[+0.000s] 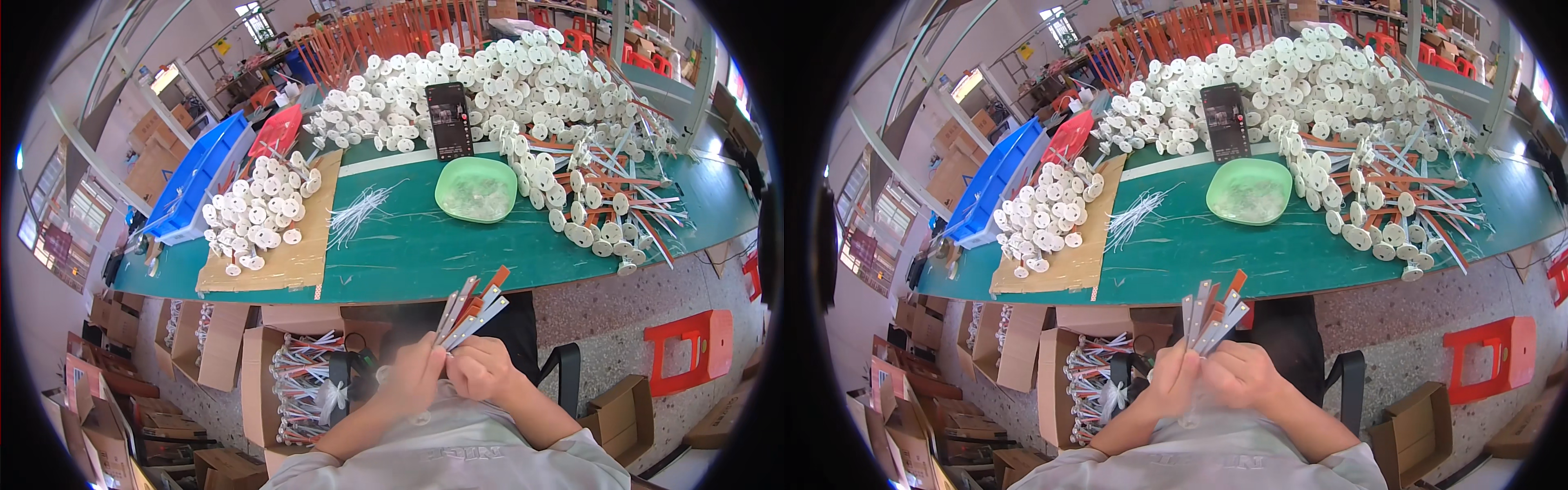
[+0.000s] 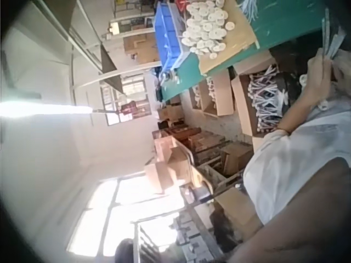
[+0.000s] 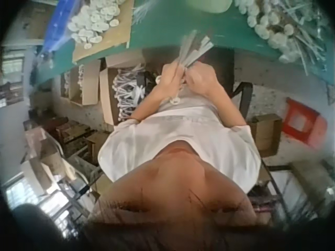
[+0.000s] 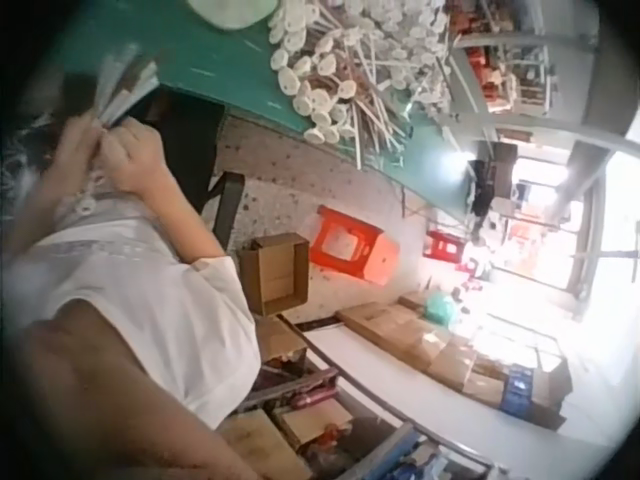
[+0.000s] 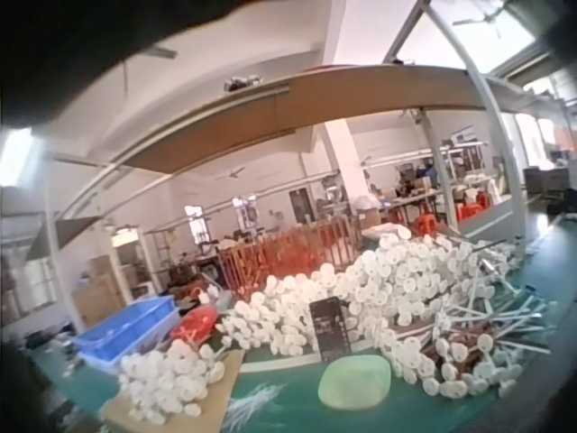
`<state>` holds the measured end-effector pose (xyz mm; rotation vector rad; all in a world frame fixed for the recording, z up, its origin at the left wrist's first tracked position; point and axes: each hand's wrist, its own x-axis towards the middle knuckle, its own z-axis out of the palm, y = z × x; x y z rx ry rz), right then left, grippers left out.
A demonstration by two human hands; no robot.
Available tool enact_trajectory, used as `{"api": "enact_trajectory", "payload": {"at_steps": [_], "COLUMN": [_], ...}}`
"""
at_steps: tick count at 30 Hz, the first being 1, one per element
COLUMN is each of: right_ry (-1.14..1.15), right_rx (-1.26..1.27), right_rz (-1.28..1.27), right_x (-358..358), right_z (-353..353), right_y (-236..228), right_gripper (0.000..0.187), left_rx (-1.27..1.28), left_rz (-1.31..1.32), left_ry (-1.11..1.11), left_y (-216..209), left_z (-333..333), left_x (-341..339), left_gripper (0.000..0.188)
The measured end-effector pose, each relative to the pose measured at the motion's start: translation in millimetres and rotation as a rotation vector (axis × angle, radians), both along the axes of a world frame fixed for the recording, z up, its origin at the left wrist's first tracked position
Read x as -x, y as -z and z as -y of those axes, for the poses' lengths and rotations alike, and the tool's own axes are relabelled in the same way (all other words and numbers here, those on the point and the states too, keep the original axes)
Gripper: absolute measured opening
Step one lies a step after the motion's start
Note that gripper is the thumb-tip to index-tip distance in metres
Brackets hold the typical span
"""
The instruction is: The person assembles small decorative items by inserting white circular discs onto thin sticks and securing them with white zip ties. They repeatedly pick up sticks and discs, align them, and tie them together before placing the finished bundles into a cardboard box.
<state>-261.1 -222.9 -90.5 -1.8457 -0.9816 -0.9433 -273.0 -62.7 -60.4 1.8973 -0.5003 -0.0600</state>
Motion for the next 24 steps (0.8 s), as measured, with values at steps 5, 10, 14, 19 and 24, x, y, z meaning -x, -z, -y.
{"api": "enact_trajectory", "payload": {"at_steps": [5,10,14,19,24], "right_ry": [-0.129,-0.679,0.055,0.109,0.053], "right_rx": [-0.815,-1.265,-0.270,0.048,0.163], "right_rz": [-0.784,-1.532,-0.511,0.084,0.061], "right_x": [33.7,19.0,20.7,-3.7,4.4], "right_z": [-30.4,-10.0,3.8,6.8,16.0], "right_y": [9.9,-18.9,-11.6,-22.8,-11.4], "right_gripper": [0.020,0.021,0.034,0.034,0.031], "left_rx": [-0.018,0.015,-0.006,0.011,0.033], "left_rz": [0.030,0.090,0.006,0.042,0.032], "left_ry": [-0.049,-0.163,-0.195,-0.100,-0.031], "left_y": [0.3,14.8,12.0,12.1,22.0], "left_z": [7.6,8.2,0.8,5.8,3.1], "left_x": [6.1,7.3,6.7,2.3,6.1], "left_gripper": [0.027,0.028,0.028,0.027,0.027]}}
